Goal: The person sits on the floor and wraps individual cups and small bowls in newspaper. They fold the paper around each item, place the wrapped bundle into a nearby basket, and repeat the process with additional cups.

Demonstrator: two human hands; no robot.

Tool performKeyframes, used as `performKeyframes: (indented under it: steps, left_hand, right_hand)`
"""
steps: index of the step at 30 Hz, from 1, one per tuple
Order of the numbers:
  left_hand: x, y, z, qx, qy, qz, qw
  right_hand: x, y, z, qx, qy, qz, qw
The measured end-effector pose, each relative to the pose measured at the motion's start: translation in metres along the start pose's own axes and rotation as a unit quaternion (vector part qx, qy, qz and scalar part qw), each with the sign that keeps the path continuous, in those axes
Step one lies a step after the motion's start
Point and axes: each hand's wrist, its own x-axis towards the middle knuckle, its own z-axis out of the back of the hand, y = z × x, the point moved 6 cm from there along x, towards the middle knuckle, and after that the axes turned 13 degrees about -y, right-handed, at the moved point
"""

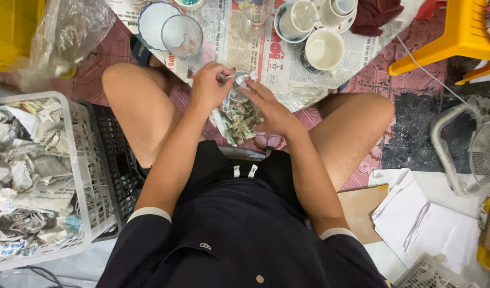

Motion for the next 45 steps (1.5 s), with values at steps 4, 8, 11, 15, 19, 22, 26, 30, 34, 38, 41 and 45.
performKeyframes:
  steps: [4,8,11,15,19,22,26,30,34,38,41,45]
  left_hand:
    - [-0.007,0.004,-0.005,-0.013,0.003,0.026,1.0]
    - [0.006,0.003,-0.003,-0.003,-0.007,0.018,1.0]
    - [-0.005,0.003,-0.003,0.011,0.003,0.031,0.999]
    - [0.004,-0.001,-0.001,0.015,0.001,0.04,0.999]
    - [0.001,-0.002,-0.003,0.01,0.007,0.034,0.999]
    - [0.0,-0.003,-0.003,-0.006,0.009,0.021,1.0]
    - [0.004,-0.005,-0.005,-0.029,0.011,0.012,0.999]
    - [-0.002,-0.012,-0.001,0.001,0.014,-0.023,1.0]
    - [0.002,-0.02,-0.003,-0.052,0.032,-0.023,0.998]
    - [-0.009,-0.014,0.012,0.014,0.038,-0.038,0.998]
    - [-0.018,0.005,0.03,0.122,0.087,-0.019,0.989]
    - [-0.061,0.033,0.017,0.18,0.369,0.096,0.907]
  right_hand:
    - [-0.023,0.008,0.006,-0.023,0.004,-0.009,1.0]
    - [-0.019,0.014,0.025,-0.144,-0.088,0.025,0.985]
    - [-0.023,0.014,0.027,-0.145,-0.117,0.016,0.982]
    - [-0.008,0.008,0.028,-0.1,-0.141,0.012,0.985]
    - [0.001,-0.004,0.023,-0.05,-0.232,-0.005,0.971]
    - [0.009,-0.015,0.014,0.003,-0.295,-0.029,0.955]
    - [0.021,-0.03,-0.002,0.077,-0.308,-0.079,0.945]
    - [0.024,-0.037,-0.008,0.062,-0.32,-0.087,0.941]
    - [0.027,-0.043,-0.012,0.056,-0.318,-0.145,0.935]
    - [0.03,-0.037,-0.015,0.05,-0.306,-0.138,0.94]
    - [0.034,-0.036,-0.013,0.058,-0.312,-0.132,0.939]
    - [0.031,-0.04,-0.012,0.058,-0.307,-0.137,0.94]
